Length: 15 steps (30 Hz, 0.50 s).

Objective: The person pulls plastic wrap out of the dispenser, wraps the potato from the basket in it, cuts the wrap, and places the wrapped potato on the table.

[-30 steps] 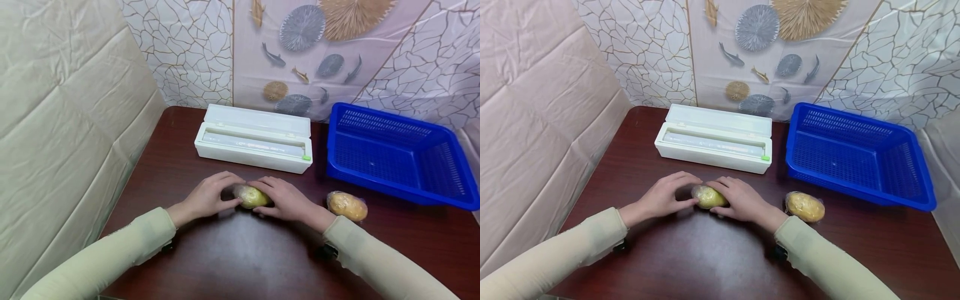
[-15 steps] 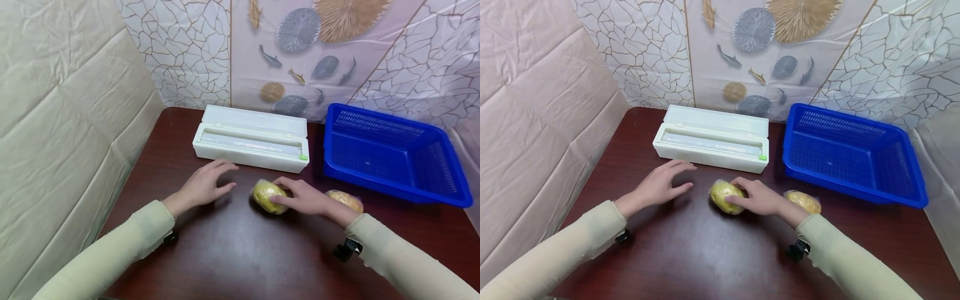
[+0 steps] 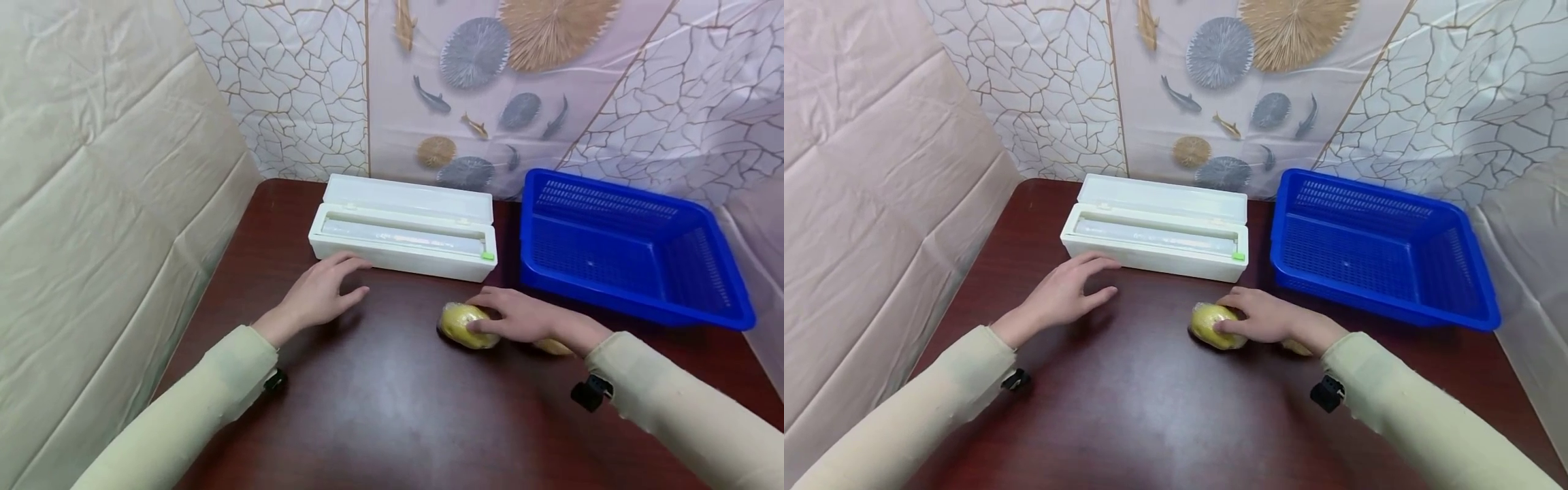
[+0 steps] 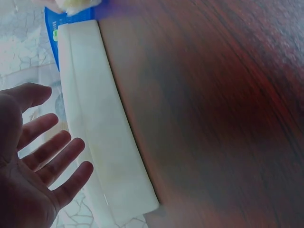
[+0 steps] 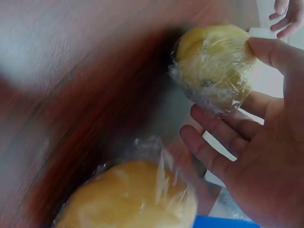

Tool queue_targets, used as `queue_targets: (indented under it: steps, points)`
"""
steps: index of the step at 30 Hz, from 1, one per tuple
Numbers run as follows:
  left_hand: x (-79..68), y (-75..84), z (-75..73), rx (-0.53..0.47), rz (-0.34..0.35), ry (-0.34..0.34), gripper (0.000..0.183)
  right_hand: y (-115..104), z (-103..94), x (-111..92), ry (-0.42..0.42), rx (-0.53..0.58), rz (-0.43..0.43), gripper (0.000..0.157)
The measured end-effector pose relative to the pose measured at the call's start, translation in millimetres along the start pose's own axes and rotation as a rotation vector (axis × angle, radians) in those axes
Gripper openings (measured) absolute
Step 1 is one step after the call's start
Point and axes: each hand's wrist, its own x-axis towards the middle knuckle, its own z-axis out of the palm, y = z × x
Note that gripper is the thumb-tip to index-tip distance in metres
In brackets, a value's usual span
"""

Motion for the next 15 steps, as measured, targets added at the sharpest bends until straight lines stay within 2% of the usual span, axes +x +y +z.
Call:
queue_targets:
  steps: [3, 4, 7, 10, 11, 15]
  points:
    - [-2.0, -3.6, -0.8, 0.017, -0.022, -0.009, 0.045, 11.2, -1.8, 1.4, -0.025, 0.029, -0.045, 0.049]
    - [-2.9, -4.5, -1.2, 0.029, -0.029, -0.011, 0.045, 19.9, 0.4, 3.0, -0.023, 0.043, -0.085, 0.048]
    - [-6.0, -7.0, -2.3, 0.065, -0.04, 0.002, 0.047, 25.2, 1.4, 4.9, -0.043, 0.073, -0.121, 0.047]
    - [-8.9, -8.7, -3.3, 0.096, -0.041, 0.033, 0.048, 23.9, 1.5, 5.7, -0.065, 0.102, -0.073, 0.051]
    - [-9.7, -9.4, -3.4, 0.105, -0.038, 0.045, 0.048, 16.9, -1.1, 4.7, -0.071, 0.103, -0.026, 0.053]
    - [-13.3, -12.7, -3.1, 0.136, -0.04, 0.084, 0.05, 11.3, -4.1, 4.9, -0.027, 0.079, 0.031, 0.053]
